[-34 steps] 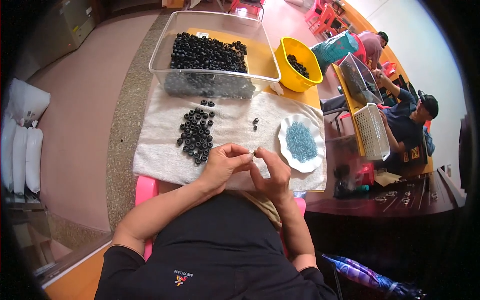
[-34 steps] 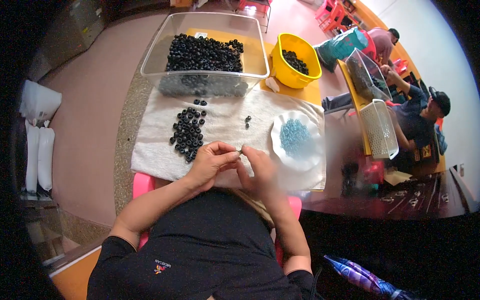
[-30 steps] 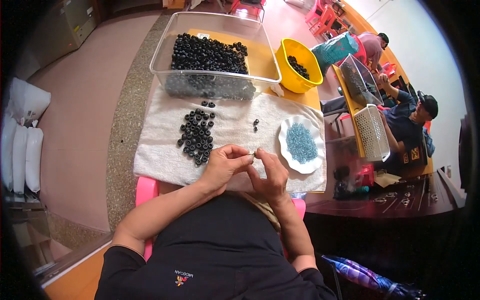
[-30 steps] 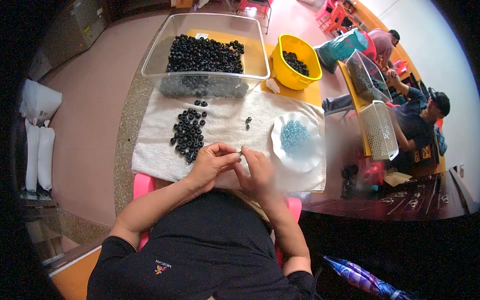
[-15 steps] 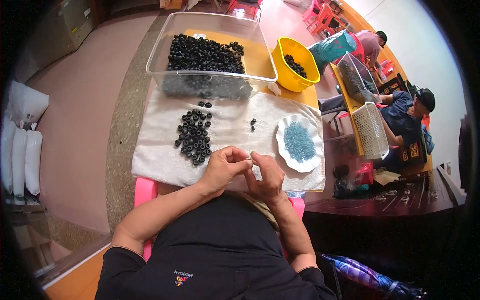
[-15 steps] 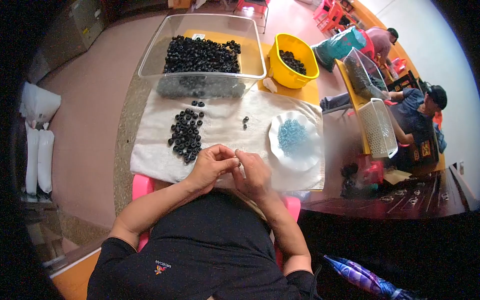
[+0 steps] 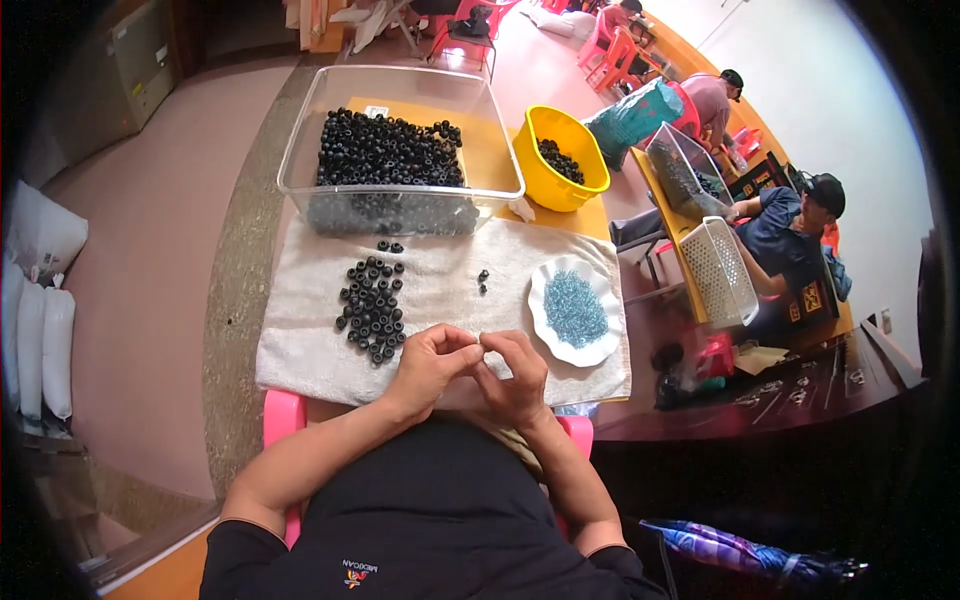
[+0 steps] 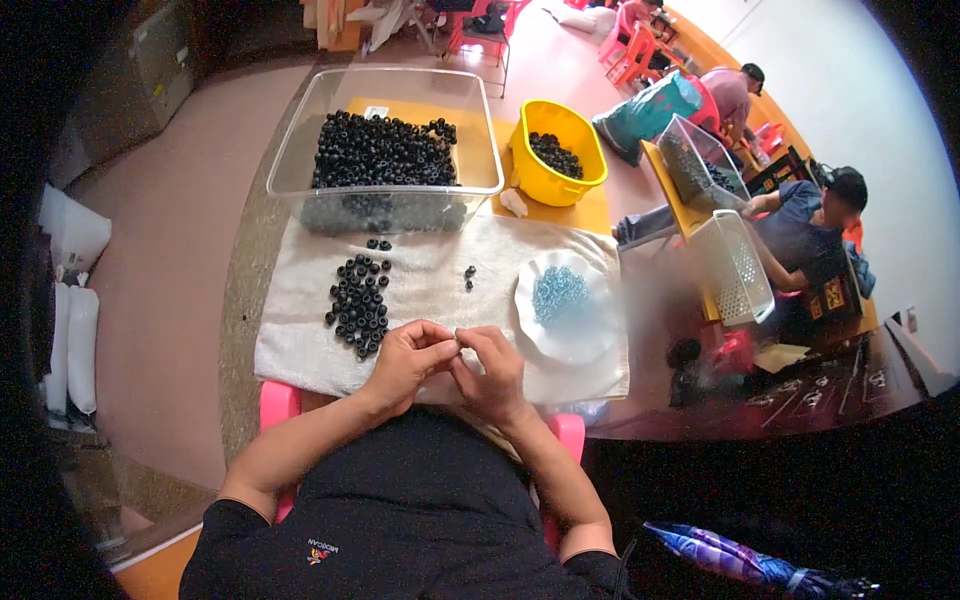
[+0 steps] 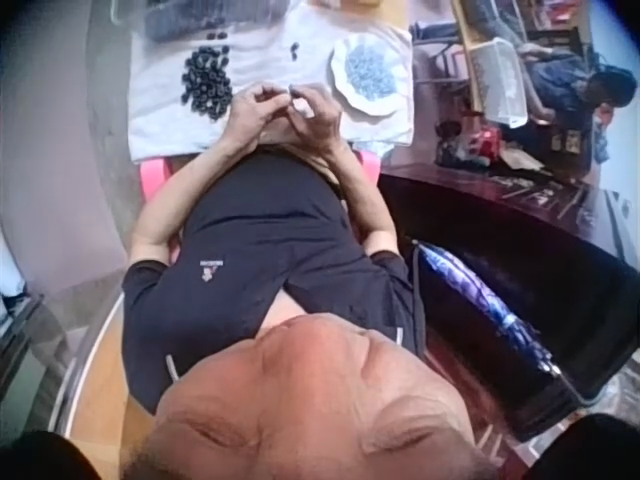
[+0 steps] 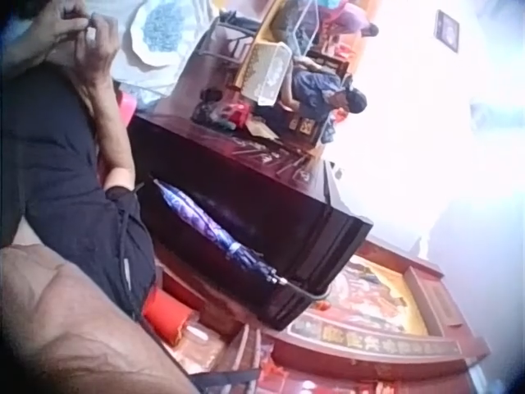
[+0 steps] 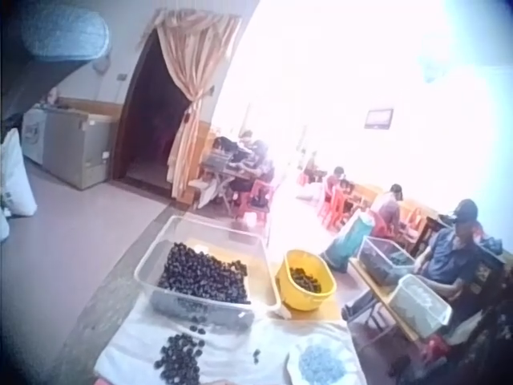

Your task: Manually assembling small light-blue beads into black components at a workstation.

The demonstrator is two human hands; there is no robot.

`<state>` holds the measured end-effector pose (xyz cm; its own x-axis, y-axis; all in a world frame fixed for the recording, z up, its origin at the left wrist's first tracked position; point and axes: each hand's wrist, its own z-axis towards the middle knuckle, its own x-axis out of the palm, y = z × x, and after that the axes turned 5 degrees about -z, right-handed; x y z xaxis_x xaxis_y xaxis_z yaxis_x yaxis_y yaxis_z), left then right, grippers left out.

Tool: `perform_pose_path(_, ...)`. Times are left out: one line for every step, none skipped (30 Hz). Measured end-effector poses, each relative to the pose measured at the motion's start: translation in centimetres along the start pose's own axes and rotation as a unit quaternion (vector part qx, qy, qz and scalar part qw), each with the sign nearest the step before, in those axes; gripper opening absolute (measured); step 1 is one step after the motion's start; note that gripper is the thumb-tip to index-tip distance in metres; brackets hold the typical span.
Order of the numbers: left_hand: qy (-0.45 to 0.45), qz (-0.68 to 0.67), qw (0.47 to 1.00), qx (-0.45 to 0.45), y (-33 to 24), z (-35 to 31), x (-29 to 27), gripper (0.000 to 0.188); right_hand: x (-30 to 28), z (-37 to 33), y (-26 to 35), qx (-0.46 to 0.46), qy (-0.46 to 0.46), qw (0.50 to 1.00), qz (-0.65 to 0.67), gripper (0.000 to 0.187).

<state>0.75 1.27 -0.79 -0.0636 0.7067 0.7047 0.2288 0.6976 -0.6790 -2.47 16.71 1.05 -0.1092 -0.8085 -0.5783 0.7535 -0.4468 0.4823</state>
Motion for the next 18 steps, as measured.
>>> perform_pose_path(-0.001,0.000,1.000,0.001,-0.1,-0.1,0.2,0.013,-0.2,0.2,0.0,0.006,0.011,1.000,0.004,0.033)
perform_pose_path(-0.002,0.001,1.000,0.002,-0.2,-0.1,0.3,0.013,-0.4,0.4,-0.1,0.012,0.022,1.000,0.007,0.030)
perform_pose_path(-0.006,0.006,1.000,0.008,-0.1,0.0,0.3,0.013,-0.7,0.6,-0.5,0.050,0.036,0.998,0.028,0.025)
perform_pose_path(-0.005,0.006,1.000,0.011,0.0,0.1,0.2,0.013,-1.3,1.1,-0.7,0.047,0.035,0.998,0.028,0.025)
perform_pose_path(-0.008,0.013,1.000,0.007,0.1,0.2,0.0,0.013,-2.0,2.0,-1.1,0.085,0.081,0.993,0.033,0.025)
perform_pose_path(-0.012,0.021,1.000,0.004,0.1,0.2,-0.2,0.013,-2.8,2.8,-1.6,0.122,0.127,0.984,0.038,0.025)
perform_pose_path(-0.019,0.013,1.000,0.004,0.2,0.1,0.1,0.016,-3.6,3.3,-2.9,0.142,0.170,0.974,0.049,0.026)
perform_pose_path(-0.021,0.013,1.000,0.008,0.2,0.0,0.0,0.016,-4.6,4.5,-3.6,0.124,0.205,0.971,0.004,0.026)
perform_pose_path(-0.029,0.024,0.999,0.009,0.2,-0.1,0.0,0.016,-5.3,5.6,-4.8,0.134,0.232,0.963,-0.002,0.025)
perform_pose_path(-0.033,0.035,0.999,0.008,0.2,-0.1,0.1,0.016,-6.2,6.8,-6.1,0.146,0.257,0.955,-0.011,0.025)
perform_pose_path(-0.028,0.034,0.999,-0.010,0.0,-0.2,0.0,0.015,-6.9,7.8,-7.8,0.166,0.245,0.955,-0.025,0.025)
perform_pose_path(-0.027,0.035,0.999,-0.007,0.1,-0.2,0.0,0.015,-7.5,9.2,-9.3,0.187,0.233,0.954,-0.039,0.025)
perform_pose_path(-0.025,0.034,0.999,-0.006,0.2,-0.1,0.1,0.015,-8.2,11.3,-10.2,0.183,0.219,0.955,-0.078,0.028)
perform_pose_path(-0.024,0.034,0.999,-0.004,0.3,-0.1,0.1,0.015,-8.7,13.5,-11.0,0.180,0.204,0.955,-0.116,0.032)
perform_pose_path(-0.022,0.030,0.999,-0.008,0.4,0.0,0.2,0.016,-9.2,15.0,-12.5,0.122,0.113,0.979,-0.119,0.035)
perform_pose_path(-0.020,0.032,0.999,-0.008,0.4,0.0,0.3,0.016,-9.4,15.9,-13.7,0.063,0.021,0.991,-0.120,0.039)
perform_pose_path(-0.020,0.032,0.999,-0.008,0.3,0.0,0.3,0.015,-9.1,16.9,-13.7,0.061,0.021,0.991,-0.119,0.039)
perform_pose_path(-0.019,0.032,0.999,-0.008,0.2,0.0,0.3,0.015,-9.0,17.7,-13.7,0.044,-0.038,0.987,-0.152,0.040)
